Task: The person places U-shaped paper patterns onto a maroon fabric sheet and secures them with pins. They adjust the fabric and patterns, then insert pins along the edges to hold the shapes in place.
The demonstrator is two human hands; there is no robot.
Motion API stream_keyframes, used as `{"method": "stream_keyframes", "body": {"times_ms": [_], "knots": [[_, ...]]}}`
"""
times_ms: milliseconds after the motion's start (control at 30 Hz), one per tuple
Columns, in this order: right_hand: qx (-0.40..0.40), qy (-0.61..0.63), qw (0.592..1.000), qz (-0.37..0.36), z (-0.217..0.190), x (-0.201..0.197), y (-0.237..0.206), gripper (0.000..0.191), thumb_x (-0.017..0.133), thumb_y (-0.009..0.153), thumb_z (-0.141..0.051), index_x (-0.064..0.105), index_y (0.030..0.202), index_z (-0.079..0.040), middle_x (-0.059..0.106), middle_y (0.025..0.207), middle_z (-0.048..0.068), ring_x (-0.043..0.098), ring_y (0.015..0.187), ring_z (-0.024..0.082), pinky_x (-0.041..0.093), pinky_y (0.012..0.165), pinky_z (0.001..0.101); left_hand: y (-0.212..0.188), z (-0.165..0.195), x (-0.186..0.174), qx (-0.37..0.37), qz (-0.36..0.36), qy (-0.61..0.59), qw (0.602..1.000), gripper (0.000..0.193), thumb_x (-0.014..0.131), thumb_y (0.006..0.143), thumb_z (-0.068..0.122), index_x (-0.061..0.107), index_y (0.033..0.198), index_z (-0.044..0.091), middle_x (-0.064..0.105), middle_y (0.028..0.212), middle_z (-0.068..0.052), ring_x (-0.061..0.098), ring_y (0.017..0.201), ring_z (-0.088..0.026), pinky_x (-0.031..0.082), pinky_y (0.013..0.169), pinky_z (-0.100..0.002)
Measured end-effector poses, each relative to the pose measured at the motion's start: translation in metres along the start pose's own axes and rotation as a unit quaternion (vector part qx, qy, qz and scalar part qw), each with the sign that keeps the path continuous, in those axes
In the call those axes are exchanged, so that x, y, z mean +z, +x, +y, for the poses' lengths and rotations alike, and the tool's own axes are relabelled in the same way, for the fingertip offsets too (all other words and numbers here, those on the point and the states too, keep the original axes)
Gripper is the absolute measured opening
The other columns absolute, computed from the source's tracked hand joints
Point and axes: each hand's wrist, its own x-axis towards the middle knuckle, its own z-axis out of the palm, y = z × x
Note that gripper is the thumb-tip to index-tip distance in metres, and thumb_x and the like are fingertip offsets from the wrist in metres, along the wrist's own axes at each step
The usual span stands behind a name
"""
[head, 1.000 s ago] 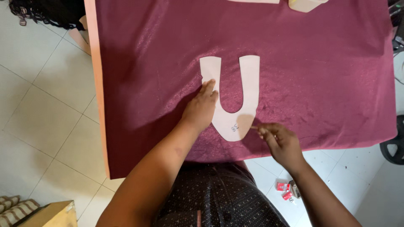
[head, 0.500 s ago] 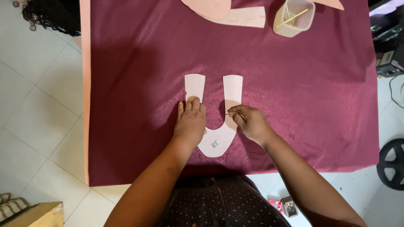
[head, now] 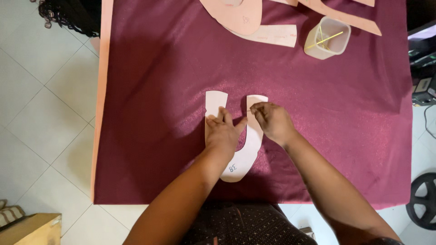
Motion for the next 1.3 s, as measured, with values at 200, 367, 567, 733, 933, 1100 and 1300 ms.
{"method": "stream_keyframes", "body": {"times_ms": [200, 367, 567, 733, 933, 1100, 1300], "knots": [[0.010, -0.015, 0.999, 0.036, 0.000, -0.002, 0.028, 0.017, 0.070, 0.098, -0.016, 0.072, 0.106, -0.001, 0.074, 0.095, 0.021, 0.074, 0.079, 0.034, 0.059, 0.070, 0.0411, 0.024, 0.013, -0.008, -0.032, -0.006, 0.059, 0.998, 0.113, 0.074, 0.088, 0.007, -0.002, 0.164, 0.039, 0.002, 0.159, -0.047, 0.061, 0.117, -0.057, 0.058, 0.093, -0.046], [0.020, -0.021, 1.000, 0.013, 0.001, -0.006, 0.035, 0.018, 0.069, 0.098, -0.017, 0.071, 0.107, -0.001, 0.075, 0.097, 0.018, 0.074, 0.083, 0.033, 0.059, 0.073, 0.0416, 0.037, 0.019, 0.000, -0.019, -0.001, 0.142, 0.990, 0.112, 0.074, 0.089, 0.018, -0.006, 0.167, 0.033, 0.010, 0.151, -0.056, 0.067, 0.105, -0.058, 0.060, 0.086, -0.049], [-0.013, -0.013, 0.999, 0.044, 0.004, -0.004, 0.029, 0.016, 0.069, 0.099, -0.016, 0.072, 0.107, -0.002, 0.075, 0.100, 0.018, 0.073, 0.090, 0.034, 0.059, 0.078, 0.0419, 0.030, 0.020, -0.007, -0.028, 0.015, 0.142, 0.989, 0.117, 0.078, 0.085, 0.025, -0.006, 0.166, 0.033, 0.014, 0.149, -0.056, 0.069, 0.103, -0.058, 0.063, 0.074, -0.043], [0.064, -0.086, 0.994, -0.021, 0.017, -0.024, 0.025, 0.018, 0.065, 0.099, -0.018, 0.072, 0.108, -0.004, 0.075, 0.098, 0.016, 0.073, 0.085, 0.033, 0.059, 0.077, 0.0432, 0.020, 0.013, -0.018, 0.022, -0.014, 0.196, 0.980, 0.131, 0.086, 0.078, 0.025, -0.009, 0.168, 0.023, 0.019, 0.148, -0.058, 0.070, 0.104, -0.052, 0.062, 0.070, -0.037], [0.000, -0.109, 0.994, 0.009, 0.027, -0.038, 0.013, 0.021, 0.065, 0.099, -0.021, 0.073, 0.108, -0.004, 0.075, 0.100, 0.017, 0.072, 0.087, 0.034, 0.058, 0.077, 0.0445, 0.015, 0.015, -0.023, 0.034, -0.009, 0.217, 0.975, 0.129, 0.088, 0.077, 0.019, -0.004, 0.168, 0.021, 0.016, 0.149, -0.058, 0.066, 0.106, -0.057, 0.061, 0.055, -0.029], [0.085, -0.122, 0.988, -0.025, 0.027, -0.039, 0.010, 0.023, 0.064, 0.102, -0.024, 0.073, 0.110, -0.005, 0.075, 0.098, 0.017, 0.072, 0.083, 0.033, 0.059, 0.077, 0.0442, 0.009, 0.011, -0.029, 0.041, 0.001, 0.203, 0.978, 0.111, 0.082, 0.079, 0.012, 0.012, 0.162, 0.029, 0.003, 0.157, -0.044, 0.058, 0.114, -0.064, 0.066, 0.057, -0.034], [0.108, -0.059, 0.989, -0.082, 0.005, -0.037, -0.026, 0.023, 0.053, 0.102, -0.017, 0.072, 0.102, -0.005, 0.077, 0.094, 0.013, 0.075, 0.077, 0.025, 0.064, 0.072, 0.0381, 0.015, 0.008, -0.017, 0.082, -0.040, 0.211, 0.973, 0.093, 0.076, 0.080, 0.002, 0.037, 0.160, 0.031, -0.004, 0.174, -0.019, 0.045, 0.133, -0.061, 0.062, 0.073, -0.045]]}}
